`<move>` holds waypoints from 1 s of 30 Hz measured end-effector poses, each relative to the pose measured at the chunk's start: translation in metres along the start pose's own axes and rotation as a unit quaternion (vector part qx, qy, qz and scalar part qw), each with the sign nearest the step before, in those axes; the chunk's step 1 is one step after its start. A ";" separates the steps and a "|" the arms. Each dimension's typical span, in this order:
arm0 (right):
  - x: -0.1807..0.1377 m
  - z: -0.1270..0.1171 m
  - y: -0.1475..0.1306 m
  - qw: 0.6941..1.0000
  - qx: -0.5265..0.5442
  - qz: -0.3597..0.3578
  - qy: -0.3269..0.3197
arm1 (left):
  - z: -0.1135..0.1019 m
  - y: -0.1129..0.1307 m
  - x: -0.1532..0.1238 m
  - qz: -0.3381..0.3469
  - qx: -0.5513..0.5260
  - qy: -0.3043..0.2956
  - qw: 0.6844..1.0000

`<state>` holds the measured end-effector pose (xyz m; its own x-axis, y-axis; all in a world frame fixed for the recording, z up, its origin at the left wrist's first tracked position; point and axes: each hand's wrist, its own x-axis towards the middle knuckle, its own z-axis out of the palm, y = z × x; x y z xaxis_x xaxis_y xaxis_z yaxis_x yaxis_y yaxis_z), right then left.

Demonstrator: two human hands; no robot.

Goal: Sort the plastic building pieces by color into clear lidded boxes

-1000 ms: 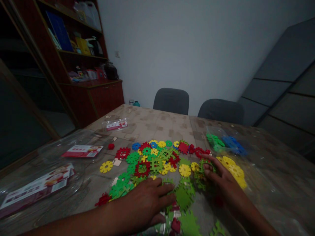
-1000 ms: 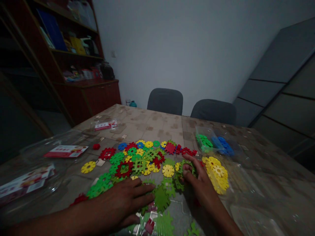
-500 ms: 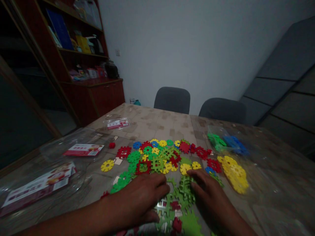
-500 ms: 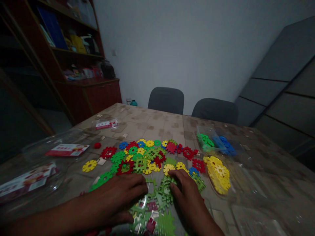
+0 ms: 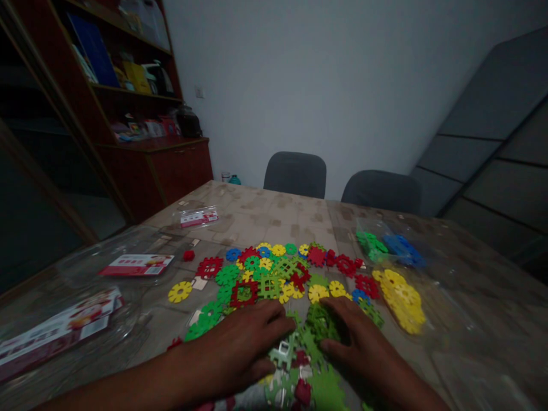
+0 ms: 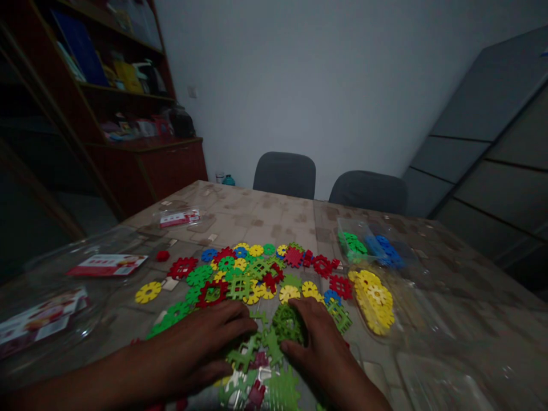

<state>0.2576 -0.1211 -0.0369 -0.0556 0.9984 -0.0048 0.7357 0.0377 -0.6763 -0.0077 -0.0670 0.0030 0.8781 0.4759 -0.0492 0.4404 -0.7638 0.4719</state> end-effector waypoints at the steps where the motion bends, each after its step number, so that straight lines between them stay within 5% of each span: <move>1: 0.000 -0.001 -0.001 1.000 -0.004 0.001 0.002 | 0.000 -0.001 0.000 0.000 0.001 -0.004 1.000; 10: -0.002 -0.035 0.003 0.999 0.006 -0.030 -0.029 | 0.000 -0.003 0.003 -0.001 -0.004 0.007 1.000; 15: -0.004 -0.027 0.014 0.995 -0.007 -0.080 -0.066 | 0.002 -0.004 0.003 -0.001 -0.029 0.022 0.999; 22: -0.001 -0.022 0.001 0.996 0.005 -0.045 -0.083 | 0.016 -0.015 -0.001 0.004 -0.076 0.070 0.995; 30: 0.005 -0.018 -0.002 0.995 -0.035 -0.081 -0.040 | 0.020 -0.008 0.003 0.005 -0.072 0.077 0.994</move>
<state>0.2678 -0.1151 -0.0228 -0.2297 0.9725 0.0397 0.7576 0.2043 -0.6199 -0.0043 -0.0681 -0.0187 0.8380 0.5388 0.0860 0.3914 -0.7035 0.5931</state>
